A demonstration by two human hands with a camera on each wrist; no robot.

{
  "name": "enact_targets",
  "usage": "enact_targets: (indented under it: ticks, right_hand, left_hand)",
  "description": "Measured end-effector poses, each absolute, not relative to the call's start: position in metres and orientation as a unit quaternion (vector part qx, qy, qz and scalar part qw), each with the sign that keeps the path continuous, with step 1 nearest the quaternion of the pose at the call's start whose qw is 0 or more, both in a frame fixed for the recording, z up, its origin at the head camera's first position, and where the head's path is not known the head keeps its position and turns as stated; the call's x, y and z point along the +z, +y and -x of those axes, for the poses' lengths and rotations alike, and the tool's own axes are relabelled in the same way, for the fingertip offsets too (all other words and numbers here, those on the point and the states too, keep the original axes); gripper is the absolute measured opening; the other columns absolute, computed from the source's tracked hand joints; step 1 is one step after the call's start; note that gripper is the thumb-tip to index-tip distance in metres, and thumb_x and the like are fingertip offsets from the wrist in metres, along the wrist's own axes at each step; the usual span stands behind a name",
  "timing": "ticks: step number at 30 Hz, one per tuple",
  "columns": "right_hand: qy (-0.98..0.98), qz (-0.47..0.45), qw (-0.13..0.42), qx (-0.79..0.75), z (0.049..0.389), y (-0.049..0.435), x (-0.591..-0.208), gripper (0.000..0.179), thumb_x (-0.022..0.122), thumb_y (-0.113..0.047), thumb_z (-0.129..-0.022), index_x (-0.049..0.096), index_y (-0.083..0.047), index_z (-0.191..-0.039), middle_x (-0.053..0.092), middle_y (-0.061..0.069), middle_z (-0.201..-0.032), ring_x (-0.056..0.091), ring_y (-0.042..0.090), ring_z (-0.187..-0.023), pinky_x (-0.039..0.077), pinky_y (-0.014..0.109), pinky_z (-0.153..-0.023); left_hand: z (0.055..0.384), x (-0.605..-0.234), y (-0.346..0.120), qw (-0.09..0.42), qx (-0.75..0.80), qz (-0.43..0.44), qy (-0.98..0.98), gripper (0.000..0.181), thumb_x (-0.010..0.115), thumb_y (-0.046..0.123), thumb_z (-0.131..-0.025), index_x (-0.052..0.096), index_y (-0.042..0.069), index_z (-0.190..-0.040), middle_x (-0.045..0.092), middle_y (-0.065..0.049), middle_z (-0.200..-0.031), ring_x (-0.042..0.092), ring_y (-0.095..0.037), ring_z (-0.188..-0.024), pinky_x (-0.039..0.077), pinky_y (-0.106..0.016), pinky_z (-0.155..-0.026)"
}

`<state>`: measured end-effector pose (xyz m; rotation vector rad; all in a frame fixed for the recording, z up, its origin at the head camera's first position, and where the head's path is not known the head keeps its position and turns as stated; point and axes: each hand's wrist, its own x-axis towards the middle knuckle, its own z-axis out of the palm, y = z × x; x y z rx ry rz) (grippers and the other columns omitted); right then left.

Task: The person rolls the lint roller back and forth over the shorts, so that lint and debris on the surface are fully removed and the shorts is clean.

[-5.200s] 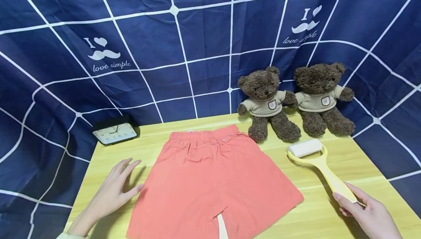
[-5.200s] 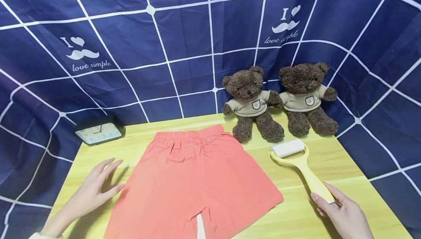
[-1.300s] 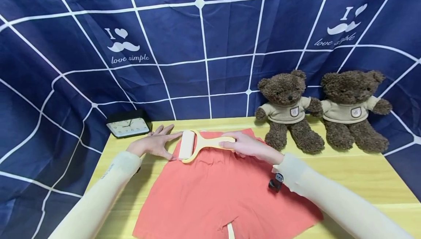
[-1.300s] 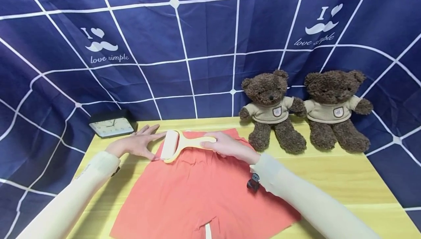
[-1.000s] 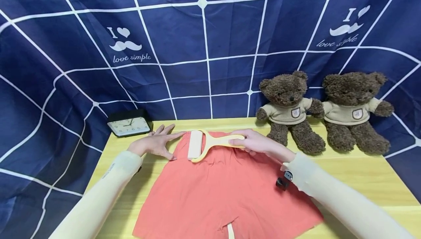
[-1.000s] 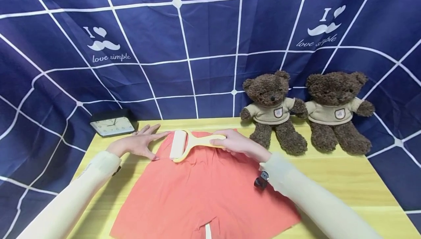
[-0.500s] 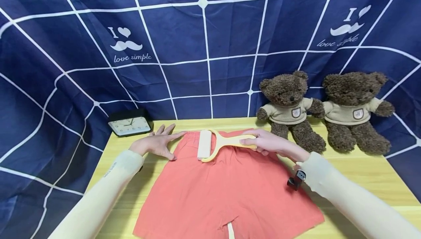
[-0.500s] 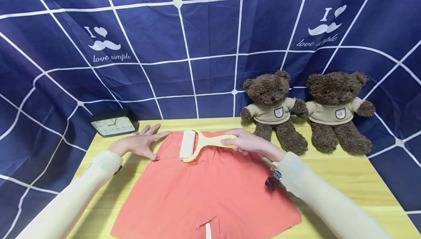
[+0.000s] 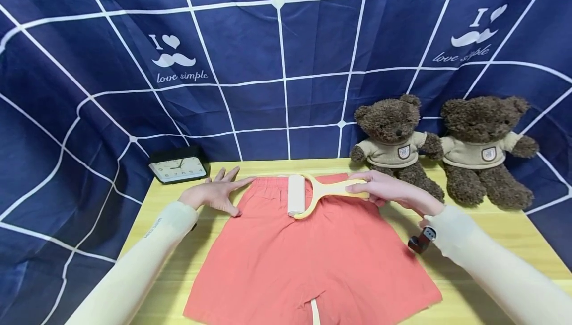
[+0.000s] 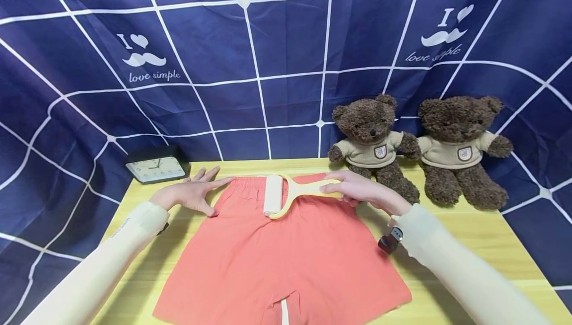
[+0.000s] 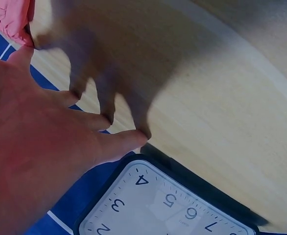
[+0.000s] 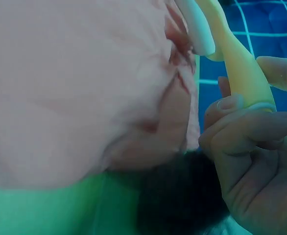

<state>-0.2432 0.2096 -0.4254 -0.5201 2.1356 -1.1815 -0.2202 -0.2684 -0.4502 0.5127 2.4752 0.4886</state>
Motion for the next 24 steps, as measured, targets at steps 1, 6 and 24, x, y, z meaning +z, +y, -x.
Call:
enact_targets:
  ticks: [1, 6, 24]
  right_hand:
    - [0.815, 0.194, 0.316, -0.446, 0.243, 0.212, -0.425, 0.039, 0.069, -0.03, -0.107, 0.07, -0.006, -0.138, 0.047, -0.001, -0.067, 0.039, 0.008, -0.049, 0.037, 0.026, -0.047]
    - [0.817, 0.194, 0.311, -0.445, 0.237, 0.216, -0.425, 0.045, 0.067, -0.032, -0.108, 0.064, -0.004, -0.142, 0.044, -0.003, -0.063, 0.04, 0.009, -0.049, 0.039, 0.027, -0.048]
    - [0.766, 0.139, 0.201, -0.595, 0.217, 0.207, -0.452, 0.039, 0.074, -0.014, -0.104, 0.061, 0.001, -0.138, 0.044, 0.001, -0.061, 0.037, 0.009, -0.049, 0.029, 0.028, -0.046]
  left_hand:
    - [0.22, -0.45, -0.268, 0.279, 0.181, -0.191, 0.924, 0.112, 0.089, 0.051, -0.084, 0.025, 0.037, -0.175, -0.004, -0.024, -0.18, -0.007, -0.063, -0.158, 0.002, -0.089, -0.113]
    - [0.221, -0.451, -0.266, 0.266, 0.205, -0.206, 0.919, 0.116, 0.092, 0.045, -0.081, 0.026, 0.028, -0.175, -0.003, -0.027, -0.179, -0.006, -0.061, -0.159, 0.004, -0.089, -0.113]
    - [0.203, -0.468, -0.254, 0.193, 0.202, -0.224, 0.934, 0.103, 0.078, 0.071, -0.089, 0.033, 0.031, -0.173, 0.01, -0.029, -0.177, 0.002, -0.062, -0.159, 0.008, -0.09, -0.112]
